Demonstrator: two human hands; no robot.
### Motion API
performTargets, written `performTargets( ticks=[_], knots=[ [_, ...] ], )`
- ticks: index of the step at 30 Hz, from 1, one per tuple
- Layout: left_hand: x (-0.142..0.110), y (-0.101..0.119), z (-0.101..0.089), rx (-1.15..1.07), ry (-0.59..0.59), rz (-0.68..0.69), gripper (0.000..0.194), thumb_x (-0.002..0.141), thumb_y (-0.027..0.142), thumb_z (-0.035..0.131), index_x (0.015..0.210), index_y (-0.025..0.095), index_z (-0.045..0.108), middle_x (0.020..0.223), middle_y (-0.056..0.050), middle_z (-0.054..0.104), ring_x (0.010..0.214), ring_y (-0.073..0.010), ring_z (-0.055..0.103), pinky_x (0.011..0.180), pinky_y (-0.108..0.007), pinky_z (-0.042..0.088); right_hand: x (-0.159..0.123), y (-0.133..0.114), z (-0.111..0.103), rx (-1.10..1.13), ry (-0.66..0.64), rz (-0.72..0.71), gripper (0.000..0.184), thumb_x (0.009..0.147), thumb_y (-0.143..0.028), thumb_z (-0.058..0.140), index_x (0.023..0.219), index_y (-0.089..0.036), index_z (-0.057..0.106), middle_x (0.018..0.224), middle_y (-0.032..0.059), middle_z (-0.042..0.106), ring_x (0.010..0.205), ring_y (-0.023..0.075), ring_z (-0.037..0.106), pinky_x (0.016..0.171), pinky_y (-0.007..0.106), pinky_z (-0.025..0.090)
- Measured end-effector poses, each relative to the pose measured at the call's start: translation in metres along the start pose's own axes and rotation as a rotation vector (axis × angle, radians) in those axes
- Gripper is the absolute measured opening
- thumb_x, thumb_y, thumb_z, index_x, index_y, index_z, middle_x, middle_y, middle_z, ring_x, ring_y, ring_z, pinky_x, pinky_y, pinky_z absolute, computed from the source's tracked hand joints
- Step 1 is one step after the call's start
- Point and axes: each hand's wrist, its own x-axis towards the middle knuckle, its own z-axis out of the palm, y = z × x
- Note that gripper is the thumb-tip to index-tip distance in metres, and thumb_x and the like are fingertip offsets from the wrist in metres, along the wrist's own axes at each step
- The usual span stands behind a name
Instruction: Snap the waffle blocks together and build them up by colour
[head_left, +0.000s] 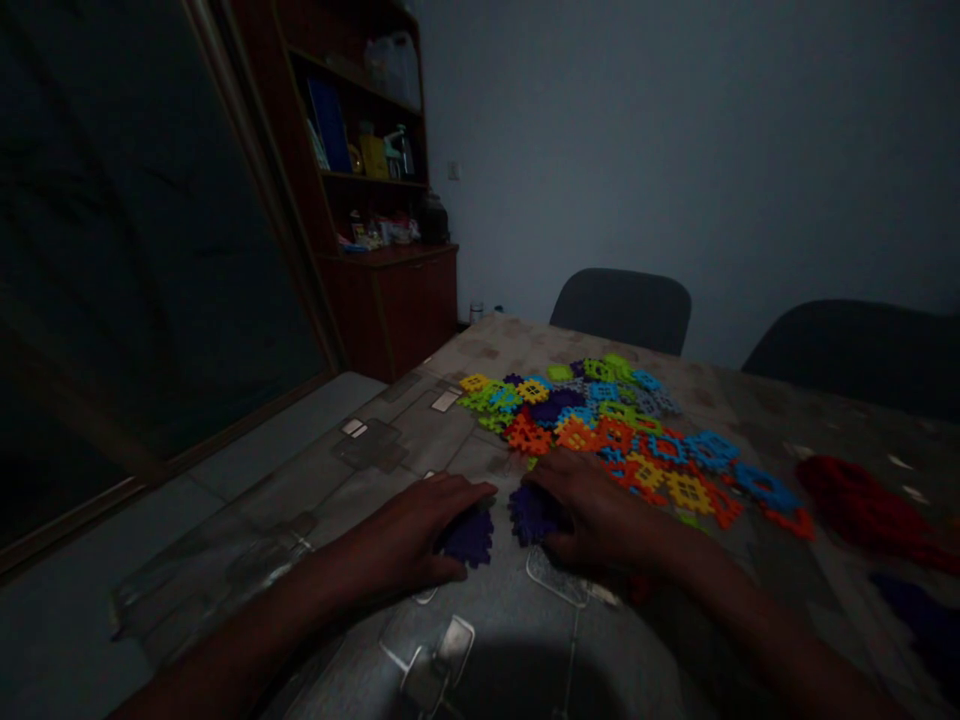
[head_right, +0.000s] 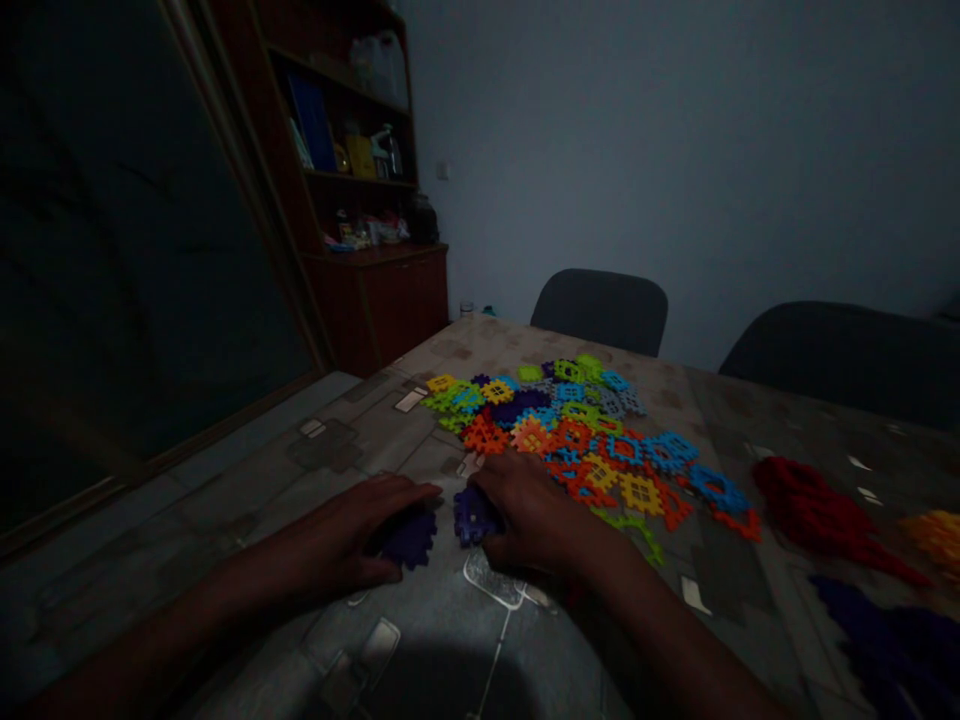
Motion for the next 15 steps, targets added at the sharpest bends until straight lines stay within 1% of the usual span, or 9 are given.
performTargets(
  ticks=[4, 8, 11, 13, 15],
  knots=[
    [0.002, -0.002, 0.005, 0.020, 0.017, 0.017, 0.084, 0.078, 0.015, 0.077, 0.151, 0.032, 0.039, 0.153, -0.007, 0.049, 0.140, -0.0308, 0.043, 0.119, -0.051, 0.030, -0.014, -0.002, -0.011, 0.007, 0.028, -0.005, 0.040, 0.071, -0.016, 0.067, 0.111, -0.015, 0.064, 0.111, 0.0112, 0.060, 0.105, 0.0278, 0.053, 0.094, 0.040, 0.040],
    [0.005, -0.003, 0.010, 0.065, 0.051, 0.045, 0.081, 0.076, 0.017, 0.073, 0.150, 0.030, 0.042, 0.151, -0.007, 0.051, 0.139, -0.0320, 0.045, 0.120, -0.053, 0.028, -0.036, -0.007, -0.021, -0.003, -0.014, 0.064, 0.037, 0.071, -0.016, 0.068, 0.109, -0.015, 0.065, 0.111, 0.0121, 0.061, 0.105, 0.0292, 0.053, 0.094, 0.042, 0.039],
    [0.006, -0.007, 0.014, 0.087, 0.097, 0.035, 0.079, 0.076, 0.021, 0.070, 0.150, 0.029, 0.043, 0.150, -0.008, 0.053, 0.136, -0.0322, 0.049, 0.118, -0.051, 0.035, -0.061, -0.016, -0.027, 0.001, -0.016, 0.072, 0.044, 0.072, -0.016, 0.068, 0.115, -0.015, 0.063, 0.113, 0.0113, 0.061, 0.108, 0.0288, 0.052, 0.099, 0.044, 0.036],
    [0.006, -0.012, 0.018, 0.102, 0.139, 0.041, 0.078, 0.077, 0.024, 0.069, 0.151, 0.030, 0.043, 0.150, -0.006, 0.054, 0.134, -0.0323, 0.053, 0.115, -0.049, 0.040, -0.081, -0.025, -0.027, 0.009, -0.006, 0.059, 0.045, 0.074, -0.017, 0.069, 0.119, -0.016, 0.061, 0.115, 0.0104, 0.061, 0.108, 0.0270, 0.051, 0.101, 0.043, 0.034],
    [0.007, -0.019, 0.022, 0.115, 0.191, 0.062, 0.075, 0.079, 0.031, 0.069, 0.149, 0.031, 0.045, 0.147, -0.006, 0.058, 0.130, -0.0331, 0.057, 0.110, -0.046, 0.046, -0.100, -0.032, -0.021, -0.023, 0.007, 0.034, 0.035, 0.083, -0.021, 0.069, 0.116, -0.016, 0.060, 0.116, 0.0099, 0.061, 0.106, 0.0246, 0.052, 0.098, 0.039, 0.035]
  ],
)
